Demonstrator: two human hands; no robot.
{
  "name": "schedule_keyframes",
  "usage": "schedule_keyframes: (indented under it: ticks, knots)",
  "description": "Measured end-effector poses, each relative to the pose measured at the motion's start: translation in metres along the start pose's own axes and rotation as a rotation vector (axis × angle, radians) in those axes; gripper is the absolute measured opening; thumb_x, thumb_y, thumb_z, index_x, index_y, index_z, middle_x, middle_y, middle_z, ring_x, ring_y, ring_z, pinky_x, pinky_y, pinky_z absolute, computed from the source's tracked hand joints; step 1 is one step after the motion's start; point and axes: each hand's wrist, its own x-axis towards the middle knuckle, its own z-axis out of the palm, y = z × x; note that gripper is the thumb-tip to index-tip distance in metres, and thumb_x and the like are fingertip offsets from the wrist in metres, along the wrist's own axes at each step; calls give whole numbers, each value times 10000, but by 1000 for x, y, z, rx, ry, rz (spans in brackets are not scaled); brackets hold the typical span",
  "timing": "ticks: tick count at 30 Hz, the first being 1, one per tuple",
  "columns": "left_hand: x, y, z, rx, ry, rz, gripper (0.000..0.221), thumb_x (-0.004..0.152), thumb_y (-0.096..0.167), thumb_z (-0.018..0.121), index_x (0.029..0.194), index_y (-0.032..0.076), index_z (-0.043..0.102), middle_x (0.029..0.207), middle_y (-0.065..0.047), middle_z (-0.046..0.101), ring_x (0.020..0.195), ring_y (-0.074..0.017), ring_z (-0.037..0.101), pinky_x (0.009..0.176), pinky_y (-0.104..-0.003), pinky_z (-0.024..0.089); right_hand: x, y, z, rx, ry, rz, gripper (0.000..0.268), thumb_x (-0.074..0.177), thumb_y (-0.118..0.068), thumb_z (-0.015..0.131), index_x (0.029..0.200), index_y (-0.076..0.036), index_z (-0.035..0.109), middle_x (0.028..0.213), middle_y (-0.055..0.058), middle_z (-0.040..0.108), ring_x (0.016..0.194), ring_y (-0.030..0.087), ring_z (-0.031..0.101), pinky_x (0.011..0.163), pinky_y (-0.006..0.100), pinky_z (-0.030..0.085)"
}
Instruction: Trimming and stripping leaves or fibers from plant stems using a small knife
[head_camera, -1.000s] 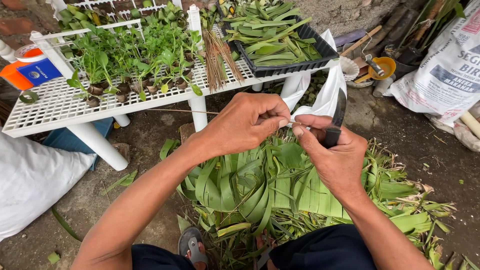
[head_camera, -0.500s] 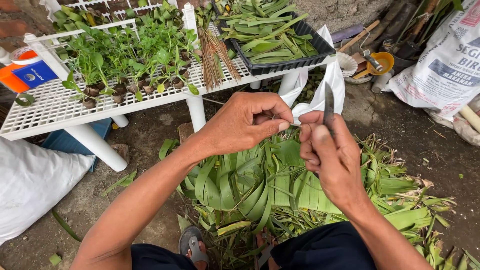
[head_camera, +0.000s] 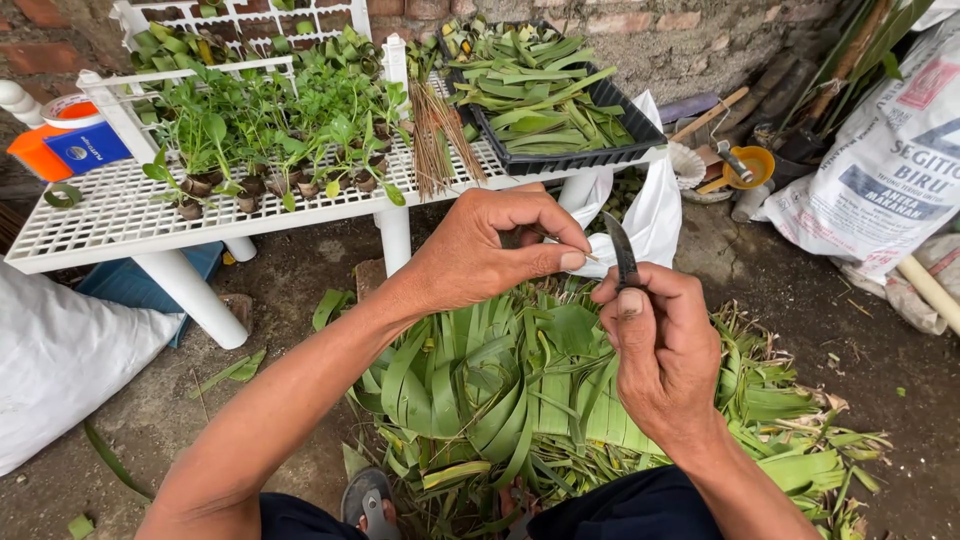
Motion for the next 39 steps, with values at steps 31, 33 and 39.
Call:
schedule_keyframes:
  ticks: [31,33,39]
  knots:
    - [-1,6,9,-173,-124,-188,59,909,22,733,958,53,747,777,39,682,665,-11,486,595,-176,391,-12,11,-2,-155,-64,29,248,1050,-65,482,1234,63,374,970,108,679,721,90,578,613,192,475]
    - [-1,5,10,-213,-128,-200,66,911,10,726,964,45,743,799,29,693,697,-15,522,625,-174,417,-12,12,-2,-151,-65,24,243,1049,-59,483,1229,64,376,965,111,679,725,92,583,616,192,480]
    - [-1,5,10,-245,-140,-182,51,922,21,707,960,48,729,810,13,706,727,-24,556,658,-176,441,-11,13,-3,-133,-76,24,252,1050,-58,474,1238,75,370,979,120,674,708,87,564,583,186,456]
